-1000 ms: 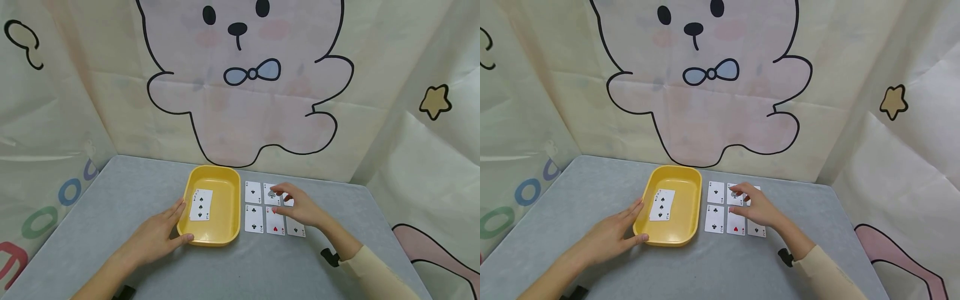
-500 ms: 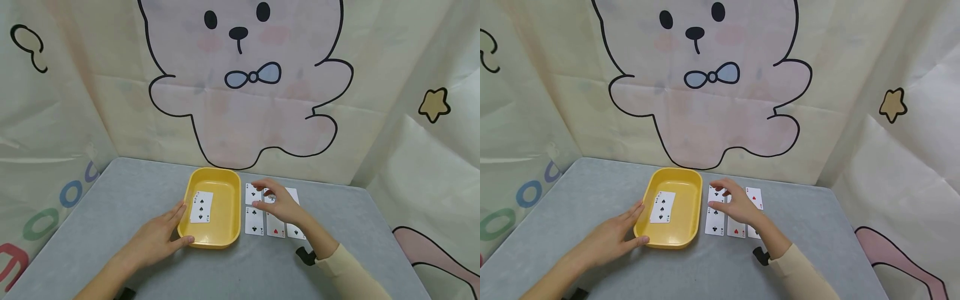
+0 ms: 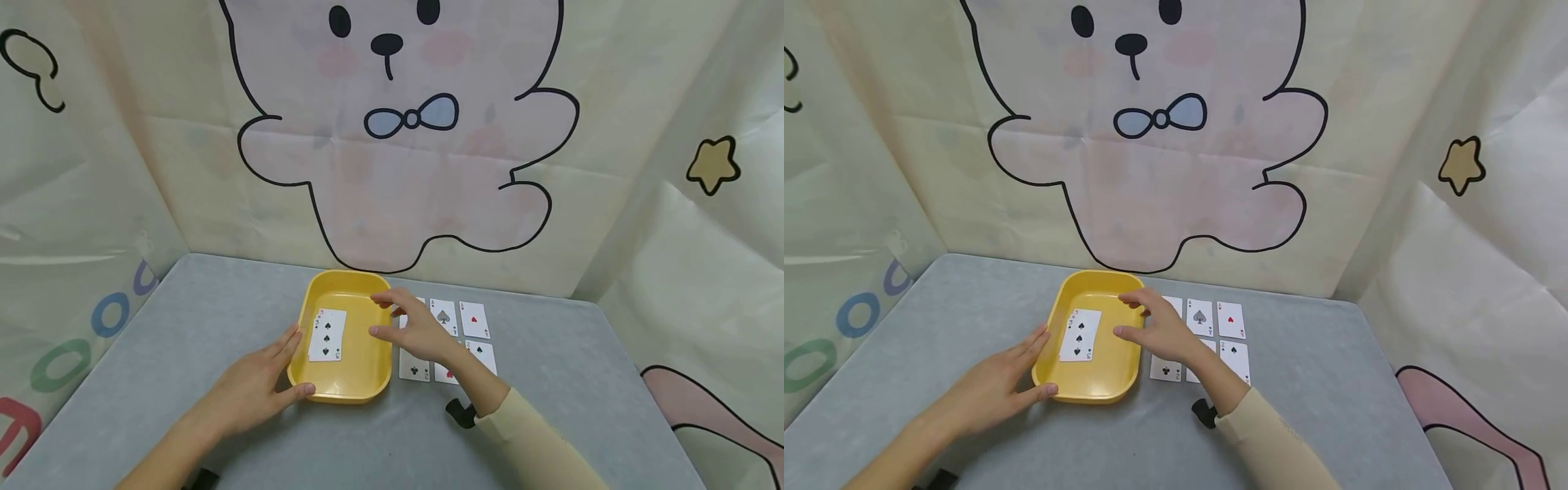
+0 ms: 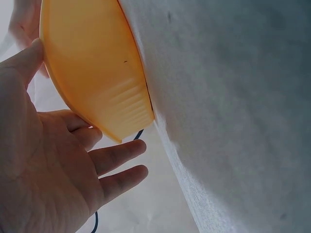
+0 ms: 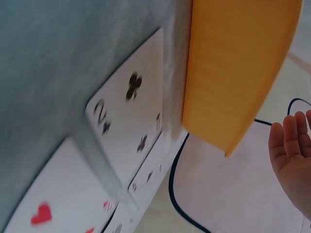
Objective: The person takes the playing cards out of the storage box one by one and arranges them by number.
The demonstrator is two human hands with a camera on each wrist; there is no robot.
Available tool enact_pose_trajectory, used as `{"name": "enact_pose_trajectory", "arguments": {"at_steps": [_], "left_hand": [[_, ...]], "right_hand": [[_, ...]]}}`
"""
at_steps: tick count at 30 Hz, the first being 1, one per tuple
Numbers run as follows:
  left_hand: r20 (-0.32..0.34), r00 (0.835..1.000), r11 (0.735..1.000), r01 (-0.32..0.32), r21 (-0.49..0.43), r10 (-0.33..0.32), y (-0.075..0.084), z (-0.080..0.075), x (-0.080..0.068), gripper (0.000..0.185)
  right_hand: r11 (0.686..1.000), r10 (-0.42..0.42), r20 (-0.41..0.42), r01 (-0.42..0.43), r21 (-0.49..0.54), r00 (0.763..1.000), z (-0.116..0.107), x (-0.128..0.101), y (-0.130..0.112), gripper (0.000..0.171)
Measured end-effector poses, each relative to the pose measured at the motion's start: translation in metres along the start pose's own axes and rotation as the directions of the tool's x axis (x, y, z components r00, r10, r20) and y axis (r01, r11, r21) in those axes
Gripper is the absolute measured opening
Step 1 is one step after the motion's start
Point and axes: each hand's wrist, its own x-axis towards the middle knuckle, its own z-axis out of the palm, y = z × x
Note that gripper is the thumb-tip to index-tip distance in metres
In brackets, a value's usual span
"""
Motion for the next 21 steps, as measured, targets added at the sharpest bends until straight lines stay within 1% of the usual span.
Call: {"name": "enact_pose_trajectory", "arguments": {"at_steps": [7,13,17,21], "left_hand": [[0.000,1.000,1.000,-0.008,0.000,0.008,0.000,-0.001,0.000,0.097],[-0.004,1.000,1.000,-0.013,0.004,0.013,0.000,0.000,0.000,0.094],[-0.002,1.000,1.000,-0.011,0.001,0.011,0.000,-0.001,0.000,0.096],[0.000,1.000,1.000,-0.008,0.003,0.008,0.001,-0.001,0.001,0.096]], "right_hand": [[1.000,0.014,0.030,-0.015,0.010,0.999,0.023,0.013,-0.008,0.060],[0.999,0.037,0.026,-0.038,0.025,0.999,0.038,0.024,-0.009,0.061],[0.997,0.070,0.023,-0.071,0.036,0.997,0.047,0.030,-0.011,0.060],[0.992,0.121,0.035,-0.122,0.021,0.992,0.055,0.036,-0.012,0.060]]}}
